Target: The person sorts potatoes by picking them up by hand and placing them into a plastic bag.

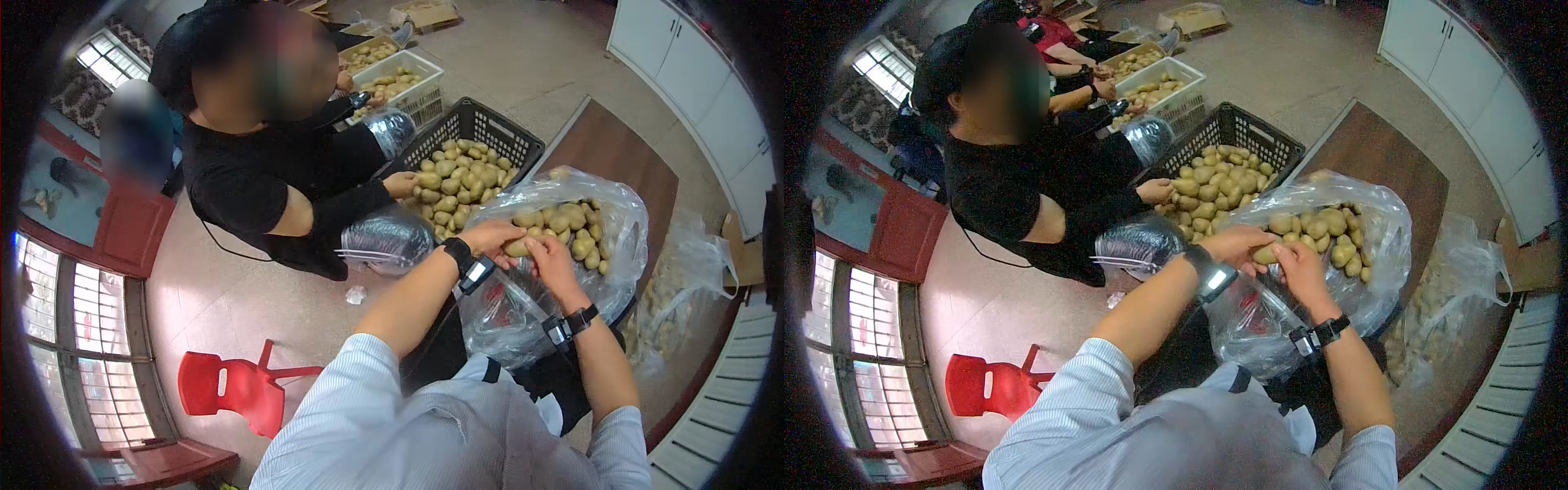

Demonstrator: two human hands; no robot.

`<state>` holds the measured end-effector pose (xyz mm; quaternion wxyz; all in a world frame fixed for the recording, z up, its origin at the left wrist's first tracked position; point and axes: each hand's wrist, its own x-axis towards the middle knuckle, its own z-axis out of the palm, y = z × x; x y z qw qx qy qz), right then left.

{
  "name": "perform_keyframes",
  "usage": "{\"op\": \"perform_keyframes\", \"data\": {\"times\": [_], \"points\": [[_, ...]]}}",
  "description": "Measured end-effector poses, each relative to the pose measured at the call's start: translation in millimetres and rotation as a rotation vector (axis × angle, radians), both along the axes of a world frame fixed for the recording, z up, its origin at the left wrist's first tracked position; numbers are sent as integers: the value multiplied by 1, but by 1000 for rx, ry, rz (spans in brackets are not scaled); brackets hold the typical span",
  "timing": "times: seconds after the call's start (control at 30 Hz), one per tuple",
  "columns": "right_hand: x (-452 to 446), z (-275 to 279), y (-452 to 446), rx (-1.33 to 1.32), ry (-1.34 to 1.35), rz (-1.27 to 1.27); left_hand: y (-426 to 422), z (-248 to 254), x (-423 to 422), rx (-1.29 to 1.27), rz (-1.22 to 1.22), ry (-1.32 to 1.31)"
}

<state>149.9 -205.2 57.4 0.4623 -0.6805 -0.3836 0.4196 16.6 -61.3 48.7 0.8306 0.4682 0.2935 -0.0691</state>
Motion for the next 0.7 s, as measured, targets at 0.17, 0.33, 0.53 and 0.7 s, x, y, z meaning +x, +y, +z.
{"op": "perform_keyframes", "data": {"times": [0.17,0.33,0.53,0.7], "points": [[4,-2,2,55,140,-102,12,-7,-1,3,92,-88],[19,-78,-21,-41,-194,4,44,-37,-13,41,378,-152],[30,-81,-46,-182,-452,100,66,-40,-31,23,724,-110],[29,-83,-44,-102,-598,136,79,-58,-43,27,925,-113]]}}
